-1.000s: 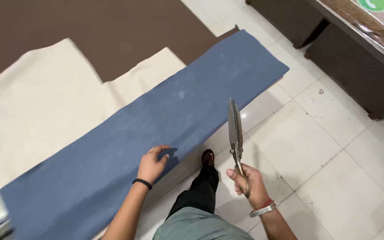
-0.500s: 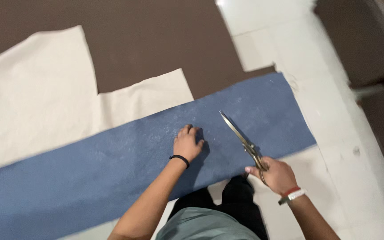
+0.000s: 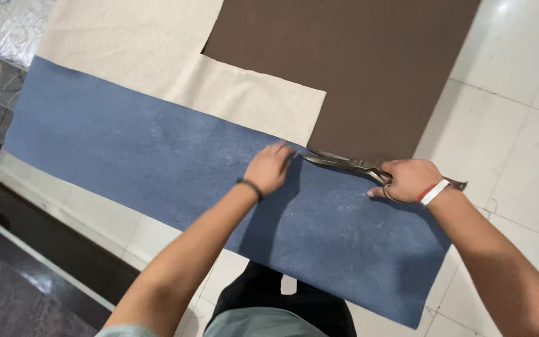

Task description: The person cuts blue fabric to size with shears, lays it over a foam-backed furniture panel, and staples the fabric along the panel edge with a staple gun. They then position a yellow strip along the covered edge and staple it in place, working around the panel.

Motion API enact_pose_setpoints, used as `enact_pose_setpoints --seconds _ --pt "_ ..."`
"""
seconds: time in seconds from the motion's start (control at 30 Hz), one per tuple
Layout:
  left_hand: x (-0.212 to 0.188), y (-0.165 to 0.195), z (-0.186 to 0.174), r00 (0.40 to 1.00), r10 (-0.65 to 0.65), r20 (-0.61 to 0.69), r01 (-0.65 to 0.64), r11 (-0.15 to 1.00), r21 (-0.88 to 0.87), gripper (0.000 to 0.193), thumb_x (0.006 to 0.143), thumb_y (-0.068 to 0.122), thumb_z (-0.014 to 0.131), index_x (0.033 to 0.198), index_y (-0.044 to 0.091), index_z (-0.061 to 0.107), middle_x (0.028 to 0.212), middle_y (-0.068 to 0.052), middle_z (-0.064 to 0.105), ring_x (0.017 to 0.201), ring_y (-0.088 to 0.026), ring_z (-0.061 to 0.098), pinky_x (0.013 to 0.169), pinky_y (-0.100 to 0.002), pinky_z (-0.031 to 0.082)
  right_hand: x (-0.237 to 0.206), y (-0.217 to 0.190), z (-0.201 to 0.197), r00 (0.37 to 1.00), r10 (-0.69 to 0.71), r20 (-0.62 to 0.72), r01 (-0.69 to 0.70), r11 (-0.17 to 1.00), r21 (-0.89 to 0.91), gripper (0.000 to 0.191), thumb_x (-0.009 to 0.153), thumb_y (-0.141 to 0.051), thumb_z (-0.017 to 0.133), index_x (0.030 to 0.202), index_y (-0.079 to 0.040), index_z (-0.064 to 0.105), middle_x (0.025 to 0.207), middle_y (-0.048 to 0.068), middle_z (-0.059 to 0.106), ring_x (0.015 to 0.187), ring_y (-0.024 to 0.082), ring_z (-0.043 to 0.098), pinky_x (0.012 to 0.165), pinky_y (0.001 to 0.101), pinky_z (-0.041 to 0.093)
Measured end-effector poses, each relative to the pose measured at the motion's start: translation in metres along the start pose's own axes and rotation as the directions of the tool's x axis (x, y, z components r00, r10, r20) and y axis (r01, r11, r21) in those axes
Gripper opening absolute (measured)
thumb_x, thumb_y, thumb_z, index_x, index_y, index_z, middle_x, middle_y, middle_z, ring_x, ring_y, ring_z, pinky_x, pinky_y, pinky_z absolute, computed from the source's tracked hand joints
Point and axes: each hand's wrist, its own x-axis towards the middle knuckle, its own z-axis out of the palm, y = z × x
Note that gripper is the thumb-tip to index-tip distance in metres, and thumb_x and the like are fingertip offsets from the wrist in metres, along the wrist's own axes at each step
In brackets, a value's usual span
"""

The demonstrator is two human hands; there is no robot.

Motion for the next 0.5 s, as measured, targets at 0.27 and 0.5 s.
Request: enact_pose_setpoints --seconds 0.27,0.5 --pt "0.147 0.003 -0.042 0.699 0.579 0.420 -0.715 0.542 0.442 0.016 0.086 0.024 0.067 0.094 0.032 0.078 0.128 -0.001 0.064 0.128 -0.025 0.052 0.096 -0.043 0.049 0.042 0.014 0.005 0.976 -0.086 0.202 0.023 0.956 0.293 0.063 0.070 -0.076 0.069 0.097 -0.019 0.074 0.088 0.010 0.076 0.096 0.028 0.073 0.085 0.0439 0.056" --pt "0.188 -0.013 -0.032 0.616 0.635 0.466 -0.770 0.608 0.190 0.007 0.078 0.026 0.079 0.083 0.029 0.080 0.106 0.001 0.069 0.113 -0.028 0.060 0.081 -0.045 0.057 0.071 -0.026 -0.008 0.960 -0.087 0.266 0.012 0.962 0.273 0.063 0.070 -0.073 0.076 0.091 -0.014 0.072 0.082 0.010 0.073 0.086 0.027 0.074 0.076 0.0438 0.056"
